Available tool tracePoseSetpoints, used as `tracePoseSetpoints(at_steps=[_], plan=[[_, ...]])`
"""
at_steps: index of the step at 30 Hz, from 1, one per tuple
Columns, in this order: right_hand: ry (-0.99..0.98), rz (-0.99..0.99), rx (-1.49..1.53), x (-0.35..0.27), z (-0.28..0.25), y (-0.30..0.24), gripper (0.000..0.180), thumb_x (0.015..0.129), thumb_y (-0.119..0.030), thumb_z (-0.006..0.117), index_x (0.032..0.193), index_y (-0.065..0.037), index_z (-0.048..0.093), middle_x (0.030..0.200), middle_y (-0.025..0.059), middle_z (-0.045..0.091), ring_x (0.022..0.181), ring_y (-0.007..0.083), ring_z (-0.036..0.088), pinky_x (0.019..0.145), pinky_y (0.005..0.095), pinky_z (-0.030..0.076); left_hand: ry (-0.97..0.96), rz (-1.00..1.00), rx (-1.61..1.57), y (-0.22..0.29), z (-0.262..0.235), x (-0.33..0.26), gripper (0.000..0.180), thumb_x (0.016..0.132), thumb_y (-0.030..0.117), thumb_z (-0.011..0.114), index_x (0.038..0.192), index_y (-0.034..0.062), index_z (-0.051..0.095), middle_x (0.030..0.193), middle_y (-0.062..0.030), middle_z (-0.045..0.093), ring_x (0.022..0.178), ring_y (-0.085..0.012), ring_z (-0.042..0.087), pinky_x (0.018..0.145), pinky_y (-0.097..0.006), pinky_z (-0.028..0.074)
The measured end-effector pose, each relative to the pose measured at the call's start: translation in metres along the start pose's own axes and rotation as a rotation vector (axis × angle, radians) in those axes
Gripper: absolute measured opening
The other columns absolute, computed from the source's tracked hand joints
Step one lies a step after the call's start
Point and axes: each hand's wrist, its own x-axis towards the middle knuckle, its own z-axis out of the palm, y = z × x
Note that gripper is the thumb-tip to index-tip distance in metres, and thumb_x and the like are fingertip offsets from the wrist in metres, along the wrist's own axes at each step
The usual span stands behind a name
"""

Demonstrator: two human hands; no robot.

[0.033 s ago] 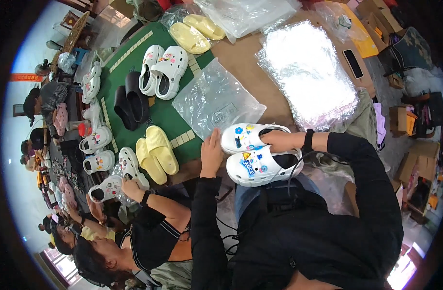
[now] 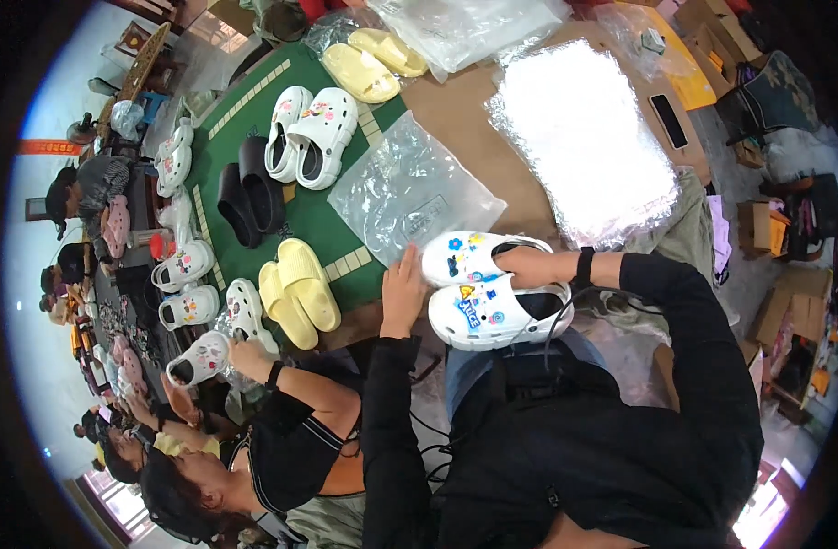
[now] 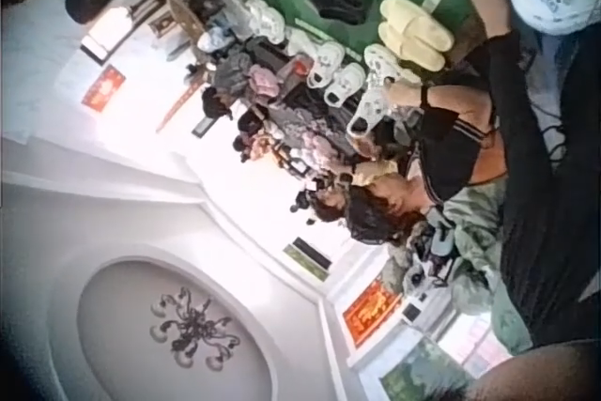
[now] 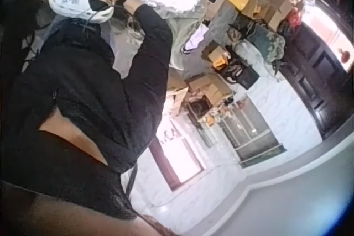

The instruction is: Packing pairs of plastic clogs into individual plastic bags and placing them into a larger shipping sack.

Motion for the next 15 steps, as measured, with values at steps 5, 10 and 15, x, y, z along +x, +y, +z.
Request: tracePoseSetpoints(at_steps=[5,10,15], plan=[[0.290,0.097,-0.049,0.008,0.013,0.013,0.020,0.071,-0.010,0.058,0.085,0.003,0.054,0.087,0.0227,0.057,0.082,0.0381,0.055,0.073,0.0437,0.043,0.065,0.079,-0.048,0.001,0.003,-0.008,0.050,0.073,0.005,0.054,0.121,-0.0025,0.047,0.130,-0.0099,0.043,0.084,-0.0301,0.051,0.076,-0.038,0.042],[0.364,0.167,-0.072,0.008,0.017,0.014,0.020,0.072,-0.010,0.058,0.086,0.003,0.053,0.089,0.0232,0.056,0.084,0.0395,0.055,0.074,0.0438,0.043,0.144,0.025,-0.176,-0.001,0.013,-0.010,0.043,0.077,0.000,0.049,0.119,-0.0023,0.049,0.130,-0.0124,0.043,0.096,-0.0312,0.054,0.082,-0.037,0.045],[0.444,0.281,-0.147,0.011,0.023,0.010,0.023,0.072,-0.007,0.060,0.092,0.002,0.053,0.091,0.0235,0.057,0.086,0.0402,0.055,0.075,0.0436,0.044,0.267,-0.006,-0.291,0.006,0.014,-0.011,0.040,0.080,-0.006,0.049,0.120,-0.0012,0.049,0.125,-0.0171,0.046,0.091,-0.0318,0.056,0.075,-0.036,0.048]])
